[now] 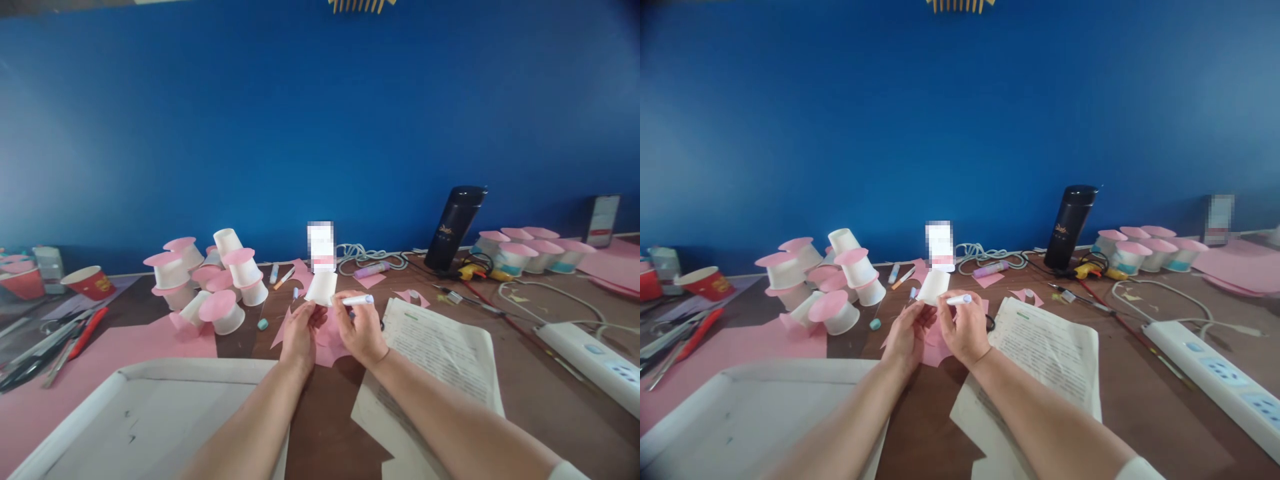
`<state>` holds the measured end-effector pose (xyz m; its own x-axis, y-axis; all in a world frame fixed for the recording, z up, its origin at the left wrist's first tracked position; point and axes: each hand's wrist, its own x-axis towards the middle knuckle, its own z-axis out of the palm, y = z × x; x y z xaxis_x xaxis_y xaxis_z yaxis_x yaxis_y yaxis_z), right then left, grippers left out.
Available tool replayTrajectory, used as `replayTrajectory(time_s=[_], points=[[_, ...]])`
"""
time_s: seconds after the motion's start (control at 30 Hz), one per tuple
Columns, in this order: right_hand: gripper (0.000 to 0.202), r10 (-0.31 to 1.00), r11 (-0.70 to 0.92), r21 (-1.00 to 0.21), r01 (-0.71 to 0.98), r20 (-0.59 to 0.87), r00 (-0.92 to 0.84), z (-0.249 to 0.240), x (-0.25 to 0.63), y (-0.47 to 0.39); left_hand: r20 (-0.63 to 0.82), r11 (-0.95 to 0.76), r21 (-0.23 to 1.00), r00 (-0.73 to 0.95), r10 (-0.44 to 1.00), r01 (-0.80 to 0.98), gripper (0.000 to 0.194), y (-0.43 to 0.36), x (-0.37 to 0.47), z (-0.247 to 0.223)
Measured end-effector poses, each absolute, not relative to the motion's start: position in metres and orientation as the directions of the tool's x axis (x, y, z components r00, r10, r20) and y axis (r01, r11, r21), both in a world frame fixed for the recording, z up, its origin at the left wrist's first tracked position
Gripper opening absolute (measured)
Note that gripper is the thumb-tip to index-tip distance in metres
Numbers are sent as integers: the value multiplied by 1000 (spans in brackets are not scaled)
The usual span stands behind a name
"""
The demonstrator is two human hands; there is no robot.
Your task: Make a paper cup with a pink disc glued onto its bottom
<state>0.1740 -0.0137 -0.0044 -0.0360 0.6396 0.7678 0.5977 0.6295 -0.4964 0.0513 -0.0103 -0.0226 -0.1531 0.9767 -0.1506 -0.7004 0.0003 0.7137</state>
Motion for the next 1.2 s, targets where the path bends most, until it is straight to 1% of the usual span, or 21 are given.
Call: replayTrajectory(time_s=[0.13,0.17,0.23,0.37,0.43,0.6,0.77,1.0,1.1,1.2], points=[[15,636,632,-524,571,772,4,-6,175,-13,-263,68,637,-134,956,-768,3,-10,51,-16],[15,637,630,-532,566,770,15,-6,176,-13,-288,80,621,-132,949,-780,2,-10,51,-15],[16,645,629,-540,559,764,12,-6,176,-13,-313,92,600,-126,941,-795,6,-10,50,-12],[16,641,648,-492,581,765,-67,-6,174,-14,-308,108,589,-98,946,-801,7,-11,50,-11],[15,631,645,-474,599,773,-67,-6,174,-14,-297,114,592,-85,951,-797,7,-11,51,-12],[15,642,597,-510,619,767,13,-7,174,-12,-293,96,591,-103,951,-801,4,-12,50,-11],[17,627,633,-488,602,779,-28,-6,174,-13,-295,97,575,-96,951,-812,8,-12,50,-10],[15,639,634,-512,579,769,-20,-5,174,-14,-300,95,555,-93,949,-827,9,-12,50,-10],[16,672,623,-580,525,741,22,-7,174,-12,-311,99,544,-91,946,-833,10,-12,48,-9],[21,739,564,-722,400,658,147,-12,176,-6,-326,108,523,-81,942,-845,8,-11,47,-10]])
